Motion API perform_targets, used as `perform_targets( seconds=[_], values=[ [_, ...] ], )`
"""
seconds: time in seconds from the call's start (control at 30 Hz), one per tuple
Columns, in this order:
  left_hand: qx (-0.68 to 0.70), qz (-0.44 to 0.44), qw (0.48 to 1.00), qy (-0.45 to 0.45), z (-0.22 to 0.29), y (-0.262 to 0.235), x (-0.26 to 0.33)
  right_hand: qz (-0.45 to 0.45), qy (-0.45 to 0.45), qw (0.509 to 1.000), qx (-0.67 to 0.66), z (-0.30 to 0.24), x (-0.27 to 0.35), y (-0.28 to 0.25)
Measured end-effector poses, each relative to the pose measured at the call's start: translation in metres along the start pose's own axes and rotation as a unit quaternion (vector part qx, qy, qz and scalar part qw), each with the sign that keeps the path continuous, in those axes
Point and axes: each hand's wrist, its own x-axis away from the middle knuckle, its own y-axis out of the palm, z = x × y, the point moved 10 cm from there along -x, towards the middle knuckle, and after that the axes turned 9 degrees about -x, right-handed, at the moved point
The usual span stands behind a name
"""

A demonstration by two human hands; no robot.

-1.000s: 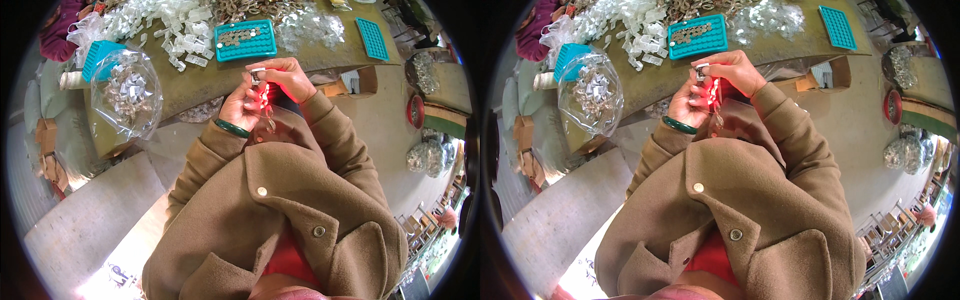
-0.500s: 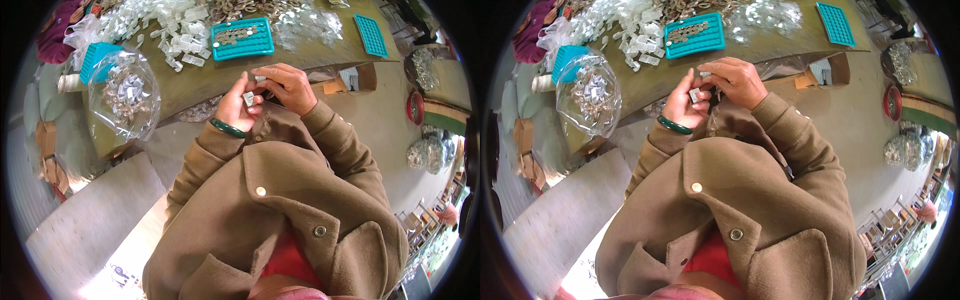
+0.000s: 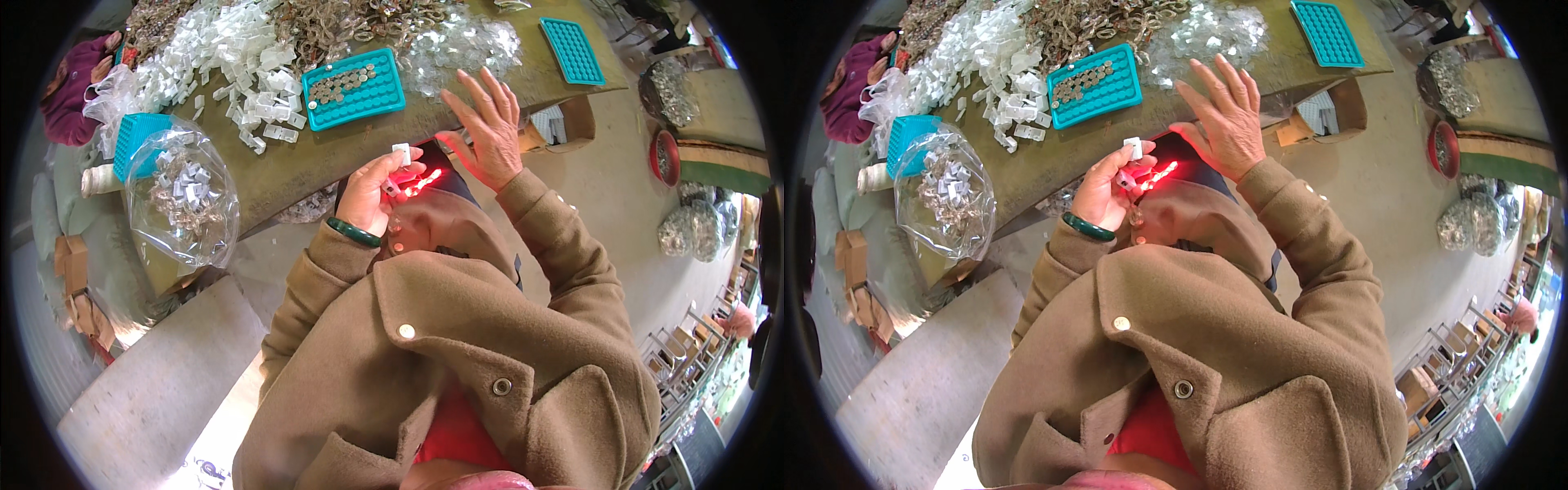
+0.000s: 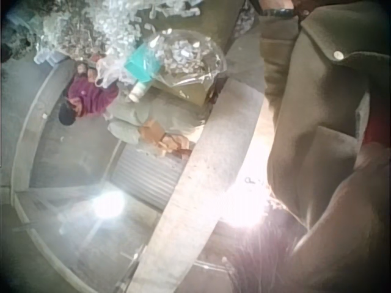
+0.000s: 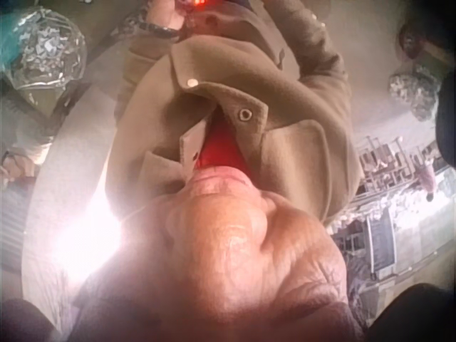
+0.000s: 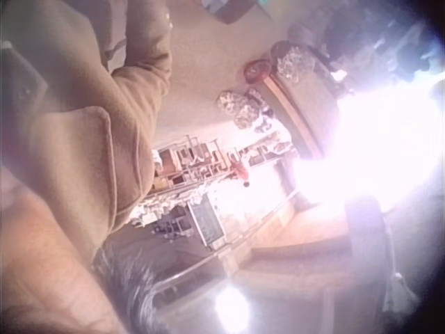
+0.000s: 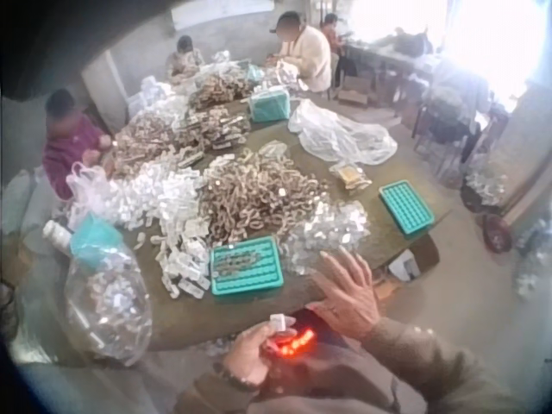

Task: The person repeatedly picks small metal key rings and white plastic tags from a table, attaches each ring to a tag, and places the assembled unit into a blue tray. The person uses a small red light to illuminate the tag during assembly.

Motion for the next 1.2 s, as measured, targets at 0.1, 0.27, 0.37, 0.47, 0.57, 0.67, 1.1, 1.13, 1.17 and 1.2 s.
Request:
perform_targets(
  seconds=[0.1, 0.27, 0.37, 0.47, 0.57, 0.67, 1.1, 1.13, 1.17, 1.2],
  values=[
    [-0.027, 0.037, 0.999, -0.005, 0.001, -0.006, 0.000, -0.040, -0.014, 0.999, 0.011, -0.001, 0.001, 0.014],
    [-0.010, 0.027, 0.999, -0.023, -0.004, -0.003, 0.000, -0.029, -0.045, 0.999, 0.000, 0.001, 0.011, 0.019],
    [0.016, 0.008, 1.000, -0.003, -0.002, 0.002, 0.000, -0.008, -0.065, 0.998, -0.023, 0.004, 0.013, 0.022],
    [0.018, 0.015, 0.999, -0.030, -0.008, -0.001, 0.002, -0.001, -0.028, 0.999, -0.030, 0.010, 0.016, 0.023],
    [0.048, 0.002, 0.999, -0.010, -0.005, 0.000, 0.005, 0.009, 0.006, 0.999, -0.036, 0.010, 0.015, 0.021],
    [0.055, -0.001, 0.998, -0.014, -0.007, 0.000, 0.006, 0.015, -0.020, 0.999, -0.026, -0.001, 0.015, 0.014],
    [0.061, -0.001, 0.998, -0.024, -0.010, -0.004, 0.006, 0.068, -0.022, 0.986, -0.153, -0.005, 0.010, 0.013],
    [0.078, -0.016, 0.997, -0.019, -0.008, -0.002, 0.006, 0.071, 0.023, 0.980, -0.183, 0.000, 0.008, 0.012],
    [0.079, -0.003, 0.997, -0.023, -0.009, -0.004, 0.006, 0.062, 0.115, 0.947, -0.295, 0.011, 0.009, 0.020],
    [0.080, -0.003, 0.996, -0.033, -0.009, -0.004, 0.006, 0.055, 0.200, 0.893, -0.400, 0.018, 0.013, 0.030]
  ],
)
